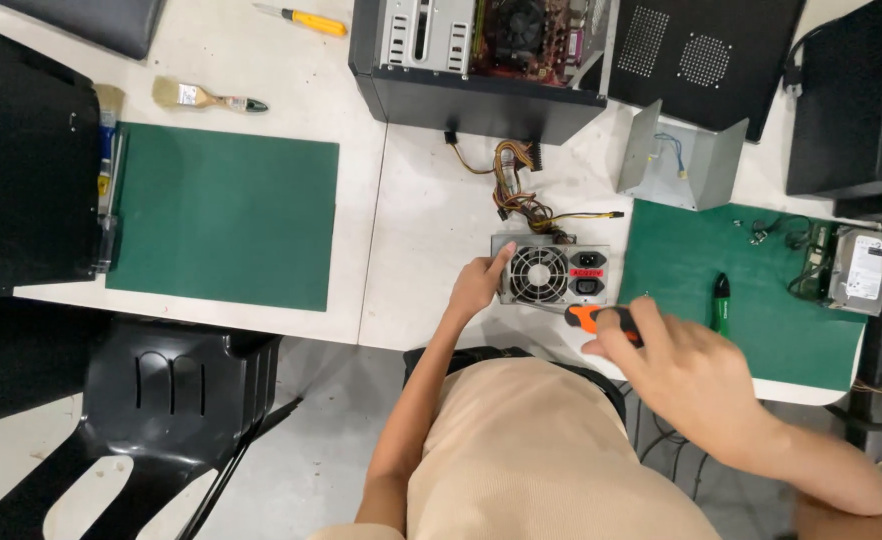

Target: Disassembling a computer power supply unit by removing screws and prying open the metal casing for inspection.

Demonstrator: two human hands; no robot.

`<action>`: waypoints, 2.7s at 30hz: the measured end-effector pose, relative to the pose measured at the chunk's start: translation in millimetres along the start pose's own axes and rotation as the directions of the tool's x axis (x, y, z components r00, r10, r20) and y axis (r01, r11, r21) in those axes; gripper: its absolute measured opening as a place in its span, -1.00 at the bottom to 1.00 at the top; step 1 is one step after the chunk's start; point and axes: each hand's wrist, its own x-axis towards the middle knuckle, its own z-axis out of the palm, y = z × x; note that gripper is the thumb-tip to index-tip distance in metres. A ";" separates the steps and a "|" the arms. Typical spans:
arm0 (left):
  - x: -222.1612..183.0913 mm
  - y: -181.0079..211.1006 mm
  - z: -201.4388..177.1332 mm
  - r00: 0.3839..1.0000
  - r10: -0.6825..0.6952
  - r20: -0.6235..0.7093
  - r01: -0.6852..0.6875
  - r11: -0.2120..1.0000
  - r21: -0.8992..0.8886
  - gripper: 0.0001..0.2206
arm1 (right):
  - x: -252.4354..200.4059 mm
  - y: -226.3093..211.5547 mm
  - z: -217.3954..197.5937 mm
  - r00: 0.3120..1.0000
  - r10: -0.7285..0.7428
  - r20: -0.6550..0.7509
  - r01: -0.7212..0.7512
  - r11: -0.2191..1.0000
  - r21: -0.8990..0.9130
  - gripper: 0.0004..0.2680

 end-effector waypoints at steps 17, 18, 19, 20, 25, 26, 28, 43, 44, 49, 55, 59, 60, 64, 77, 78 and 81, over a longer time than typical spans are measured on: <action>17.6 -30.8 15.8 1.000 0.006 -0.010 -0.006 0.999 0.047 -0.37 | 6.1 7.0 15.6 0.993 -0.116 0.022 0.110 0.974 0.200 -0.87; 31.1 -48.9 21.9 0.999 0.031 -0.019 -0.030 0.997 0.066 -0.22 | 4.3 -0.2 22.0 0.998 -0.056 -0.029 0.058 0.997 0.058 -0.97; 33.0 -48.2 21.7 0.999 0.032 -0.022 -0.031 0.997 0.064 -0.22 | 6.7 0.3 20.5 0.998 -0.059 -0.031 0.061 0.997 0.057 -0.97; 33.0 -49.0 21.9 0.999 0.034 -0.016 -0.033 0.997 0.069 -0.22 | 8.1 -0.4 18.3 0.997 -0.061 -0.050 0.065 0.993 0.099 -0.93; -10.0 11.0 2.6 0.998 -0.068 -0.006 0.068 0.997 0.048 -0.38 | 17.5 20.0 -3.3 0.981 -0.137 0.134 0.116 0.981 0.155 -0.63; -11.7 11.8 2.1 0.998 -0.064 -0.001 0.064 0.998 0.027 -0.38 | 9.3 24.2 1.7 0.980 -0.020 0.197 -0.002 0.994 0.113 -0.66; -11.6 10.7 2.6 0.998 -0.060 0.001 0.060 0.998 0.002 -0.37 | -0.6 29.1 10.4 0.963 0.094 0.254 -0.114 0.991 0.065 -0.62; -9.6 9.9 1.1 0.999 -0.047 0.023 0.046 0.997 0.060 -0.38 | 13.2 29.9 9.7 0.942 -0.306 0.135 0.179 0.802 0.570 -0.40; -10.2 11.8 0.3 0.997 -0.067 0.026 0.065 0.996 0.064 -0.38 | 15.1 24.2 16.0 0.981 -0.195 0.021 0.163 0.868 0.468 -0.74; -13.5 14.6 -1.2 0.996 -0.080 0.025 0.078 0.995 0.067 -0.38 | 14.0 5.9 13.9 0.993 0.099 -0.069 -0.083 0.976 0.199 -0.61; -10.2 13.4 0.0 0.996 -0.087 0.023 0.086 0.994 0.063 -0.36 | 29.2 34.7 -8.2 0.856 -0.511 0.072 0.272 0.564 0.780 -0.76; -7.0 7.9 3.0 0.996 -0.086 0.006 0.085 0.994 0.064 -0.36 | 28.5 43.4 4.5 0.841 -0.535 -0.077 0.266 0.286 0.920 -0.91; -5.4 5.8 3.6 0.997 -0.072 -0.002 0.072 0.995 0.066 -0.36 | 30.3 47.3 10.5 0.845 -0.524 -0.107 0.229 0.175 0.958 -0.88; -11.9 11.9 1.1 0.997 -0.083 0.002 0.082 0.995 0.053 -0.37 | 34.9 40.7 -3.8 0.869 -0.475 0.138 0.093 0.430 0.898 -0.46; 23.5 -40.4 15.6 1.000 0.005 0.016 -0.005 1.000 0.024 -0.22 | 47.8 -54.8 3.5 0.942 -0.056 -0.331 0.238 0.807 0.541 -0.72; 21.9 -36.3 14.3 1.000 0.012 0.018 -0.012 1.000 0.011 -0.24 | 48.1 -55.2 10.0 0.941 -0.059 -0.332 0.254 0.772 0.582 -0.74; 33.2 -50.2 18.1 0.998 -0.046 0.038 0.045 0.999 0.027 -0.21 | 63.8 -24.2 -1.5 0.921 -0.122 -0.371 0.303 0.823 0.481 -0.82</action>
